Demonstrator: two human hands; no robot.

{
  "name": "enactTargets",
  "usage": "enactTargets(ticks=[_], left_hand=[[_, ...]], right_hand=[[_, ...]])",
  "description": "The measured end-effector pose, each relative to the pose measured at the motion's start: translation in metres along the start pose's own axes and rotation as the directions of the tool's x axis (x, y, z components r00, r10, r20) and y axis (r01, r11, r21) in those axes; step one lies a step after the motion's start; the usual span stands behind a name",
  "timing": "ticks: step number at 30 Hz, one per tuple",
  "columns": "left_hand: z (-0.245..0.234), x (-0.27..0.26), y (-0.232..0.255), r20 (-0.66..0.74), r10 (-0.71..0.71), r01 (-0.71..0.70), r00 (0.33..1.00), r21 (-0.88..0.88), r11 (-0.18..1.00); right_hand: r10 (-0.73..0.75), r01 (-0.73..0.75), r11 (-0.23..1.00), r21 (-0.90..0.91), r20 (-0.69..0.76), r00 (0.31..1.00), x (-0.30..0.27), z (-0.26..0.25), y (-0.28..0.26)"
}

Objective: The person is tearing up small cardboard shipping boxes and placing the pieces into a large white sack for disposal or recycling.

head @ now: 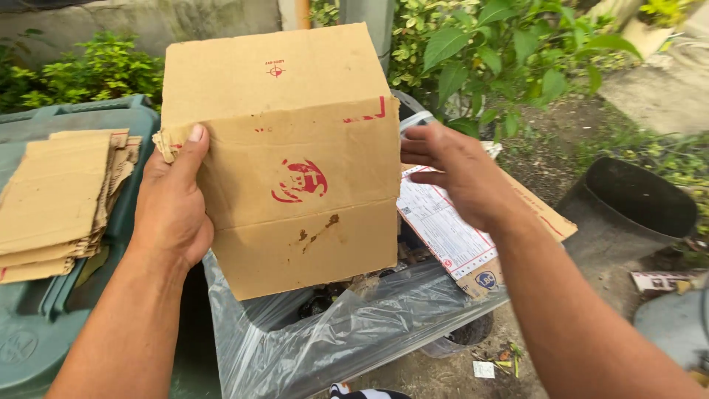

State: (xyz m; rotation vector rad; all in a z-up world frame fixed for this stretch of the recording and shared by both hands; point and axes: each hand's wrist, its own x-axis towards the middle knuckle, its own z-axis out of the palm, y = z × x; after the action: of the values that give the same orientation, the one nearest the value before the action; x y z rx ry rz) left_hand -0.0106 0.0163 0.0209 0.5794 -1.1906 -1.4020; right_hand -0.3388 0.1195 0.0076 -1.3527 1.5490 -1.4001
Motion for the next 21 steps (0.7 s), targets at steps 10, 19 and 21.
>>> enactTargets(ticks=[10, 19, 21], left_hand=[[-0.055, 0.022, 0.020, 0.255, 0.010, 0.013, 0.967, -0.086, 0.996], [-0.085, 0.031, 0.061, 0.579, 0.586, -0.794, 0.567, 0.573, 0.202], [-0.070, 0.032, 0.085, 0.643, 0.611, -0.852, 0.462, 0.514, 0.103]], right_hand=[[-0.409, 0.416, 0.904, 0.097, -0.079, 0.909, -0.029, 0.100, -0.086], [-0.348, 0.370, 0.692, -0.620, 0.162, 0.923, -0.073, 0.134, -0.170], [-0.329, 0.385, 0.630, -0.674, 0.217, 0.919, -0.080, 0.149, -0.184]])
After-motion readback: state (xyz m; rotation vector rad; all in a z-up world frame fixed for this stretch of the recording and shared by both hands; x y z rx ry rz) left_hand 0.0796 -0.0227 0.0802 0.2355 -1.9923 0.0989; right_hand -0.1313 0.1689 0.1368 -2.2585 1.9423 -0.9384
